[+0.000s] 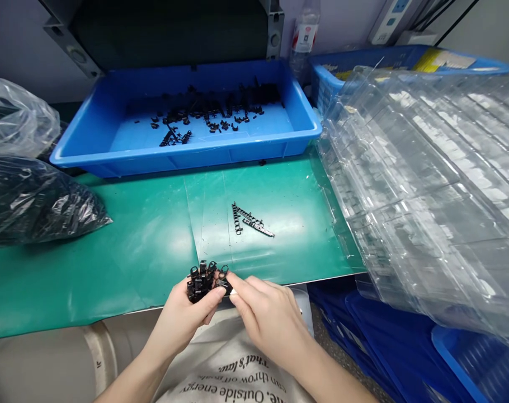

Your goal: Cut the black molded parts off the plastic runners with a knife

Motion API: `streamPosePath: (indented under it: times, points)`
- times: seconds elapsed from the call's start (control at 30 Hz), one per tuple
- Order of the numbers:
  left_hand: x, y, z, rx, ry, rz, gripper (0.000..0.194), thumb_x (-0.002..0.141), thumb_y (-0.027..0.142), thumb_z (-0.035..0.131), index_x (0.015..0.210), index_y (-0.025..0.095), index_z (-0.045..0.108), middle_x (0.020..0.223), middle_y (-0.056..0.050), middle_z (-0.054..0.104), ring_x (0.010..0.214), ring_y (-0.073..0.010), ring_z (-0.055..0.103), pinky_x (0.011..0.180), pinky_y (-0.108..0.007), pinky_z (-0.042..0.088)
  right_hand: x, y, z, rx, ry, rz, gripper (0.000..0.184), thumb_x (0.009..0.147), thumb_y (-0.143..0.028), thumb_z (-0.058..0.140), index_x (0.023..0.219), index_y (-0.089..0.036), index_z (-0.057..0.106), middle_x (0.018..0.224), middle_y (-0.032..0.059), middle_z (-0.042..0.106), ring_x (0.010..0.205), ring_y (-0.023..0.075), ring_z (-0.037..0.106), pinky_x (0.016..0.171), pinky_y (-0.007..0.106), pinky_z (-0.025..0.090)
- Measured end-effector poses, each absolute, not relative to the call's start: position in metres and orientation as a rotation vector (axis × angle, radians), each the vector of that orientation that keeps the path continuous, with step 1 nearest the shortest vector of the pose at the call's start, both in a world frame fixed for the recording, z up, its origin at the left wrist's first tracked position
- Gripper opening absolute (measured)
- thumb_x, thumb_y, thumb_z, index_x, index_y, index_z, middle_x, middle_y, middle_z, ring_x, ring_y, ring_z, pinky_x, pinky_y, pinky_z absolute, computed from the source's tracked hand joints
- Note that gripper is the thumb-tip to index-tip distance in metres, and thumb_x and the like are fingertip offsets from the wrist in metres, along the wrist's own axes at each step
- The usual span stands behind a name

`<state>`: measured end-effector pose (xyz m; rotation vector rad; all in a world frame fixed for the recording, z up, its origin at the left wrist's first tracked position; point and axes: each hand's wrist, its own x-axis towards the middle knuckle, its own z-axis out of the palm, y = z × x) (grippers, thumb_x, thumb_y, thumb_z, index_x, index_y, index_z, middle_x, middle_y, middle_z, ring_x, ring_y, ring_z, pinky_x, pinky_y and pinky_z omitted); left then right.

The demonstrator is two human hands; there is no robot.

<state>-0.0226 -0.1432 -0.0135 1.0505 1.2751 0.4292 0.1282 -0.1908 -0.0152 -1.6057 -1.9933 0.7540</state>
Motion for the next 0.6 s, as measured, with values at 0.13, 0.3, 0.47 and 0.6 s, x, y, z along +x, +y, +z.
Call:
streamPosePath:
  times: [0.13,0.3,0.47,0.6]
  points:
    - [-0.019,-0.146,-0.015,1.031,1.28,0.457,0.017,0.072,0.032,0.055,0.069,0.017,0.048,0.037,0.011,0.034,0.036,-0.006,0.031,0.041,-0.02,0.029,0.127,-0.193,-0.018,-1.652,-1.978,0.656,0.037,0.092,-0.022,0.031,0.118,-0.014,0.055,0.076,0.0065,0.064,0.062,0.0181,0.059,0.049,0.028,0.044]
    - [-0.019,-0.127,-0.009,1.092,1.242,0.476,0.018,0.076,0.034,0.052,0.071,0.017,0.046,0.043,0.007,0.048,0.037,-0.0064,0.037,0.041,-0.019,0.033,0.13,-0.197,-0.023,-1.633,-1.739,0.762,0.036,0.092,-0.021,0.031,0.122,-0.016,0.05,0.091,0.0077,0.065,0.076,0.0181,0.062,0.064,0.028,0.049]
    - [-0.016,-0.073,-0.003,1.744,1.268,0.49,0.011,0.075,0.028,0.053,0.077,0.019,0.048,0.064,0.003,0.057,0.058,-0.0123,0.054,0.054,-0.022,0.042,0.136,-0.201,-0.027,-1.68,-1.521,0.858,0.033,0.087,-0.032,0.044,0.116,-0.018,0.055,0.093,0.0071,0.067,0.078,0.0203,0.064,0.071,0.03,0.053]
    - [-0.006,-0.044,-0.009,2.261,1.108,0.263,0.016,0.076,0.019,0.049,0.091,0.019,0.055,0.088,-0.003,0.067,0.08,-0.0183,0.062,0.066,-0.025,0.043,0.14,-0.205,-0.035,-1.702,-1.458,0.862,0.032,0.085,-0.037,0.049,0.111,-0.022,0.058,0.093,0.0053,0.068,0.076,0.0205,0.065,0.074,0.03,0.053]
